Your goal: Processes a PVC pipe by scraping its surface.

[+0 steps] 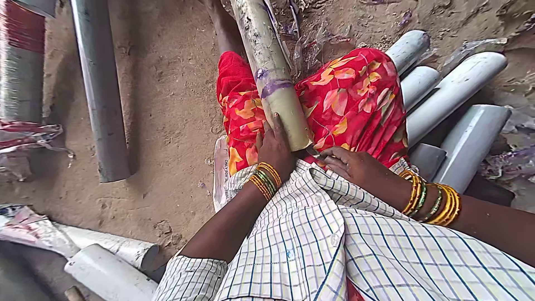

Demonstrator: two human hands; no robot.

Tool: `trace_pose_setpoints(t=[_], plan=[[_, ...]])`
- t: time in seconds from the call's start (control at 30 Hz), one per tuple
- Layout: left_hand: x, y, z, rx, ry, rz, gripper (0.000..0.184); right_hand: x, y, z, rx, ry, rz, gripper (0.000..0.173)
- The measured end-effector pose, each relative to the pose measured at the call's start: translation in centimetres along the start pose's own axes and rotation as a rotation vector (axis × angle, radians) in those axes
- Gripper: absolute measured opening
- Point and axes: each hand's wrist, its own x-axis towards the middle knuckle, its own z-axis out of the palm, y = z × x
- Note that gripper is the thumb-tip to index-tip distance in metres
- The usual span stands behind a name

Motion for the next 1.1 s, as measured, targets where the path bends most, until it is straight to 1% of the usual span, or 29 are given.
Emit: trace_pose_setpoints(t=[0.13, 0.23, 0.3, 0.4, 0.5, 0.6, 0.73, 0.83, 0.97, 1.1], plan=[[0.1, -0.2, 0.0, -0.036, -0.020, 0.004, 0.121, -0.4, -0.1, -0.2, 0.043, -0.009, 0.039, 0.030], [0.1, -1.1, 0.5, -0.135, 0.044, 0.039, 0.118, -0.9, -0.4, -0.4, 0.031, -0.009, 0.040, 0.031], [0.2, -1.4, 0.8, -0.180, 0.061, 0.043, 0.121, -0.8, -0.3, -0.2, 0.026, 0.011, 0.033, 0.030], [0.4, -1.5, 0.9, -0.177, 0.088, 0.056, 0.125, -0.1, -0.3, 0.4, 0.029, 0.042, 0.027, 0.028], [0.5, -1.5, 0.8, -0.137, 0.078, 0.036, 0.122, 0.8, -0.3, 0.9, 0.036, 0.062, 0.029, 0.027], [0.7, -1.7, 0.8, -0.129, 0.111, 0.046, 0.115, 1.2, 0.2, 2.0, 0.009, 0.170, -0.038, 0.028], [1.0, -2.4, 0.9, -0.171, 0.180, 0.090, 0.114, 2.0, 1.4, 3.1, -0.072, 0.303, -0.189, 0.028], [1.3, -2.6, 0.5, -0.170, 0.142, 0.061, 0.116, 2.7, 1.9, 3.4, -0.121, 0.329, -0.228, 0.027], [1.4, -3.0, 0.6, -0.163, 0.168, 0.083, 0.116, 3.3, 2.2, 3.5, -0.223, 0.350, -0.266, 0.025], [1.6, -3.3, 0.6, -0.151, 0.191, 0.082, 0.117, 4.1, 2.1, 2.6, -0.387, 0.414, -0.384, 0.023]])
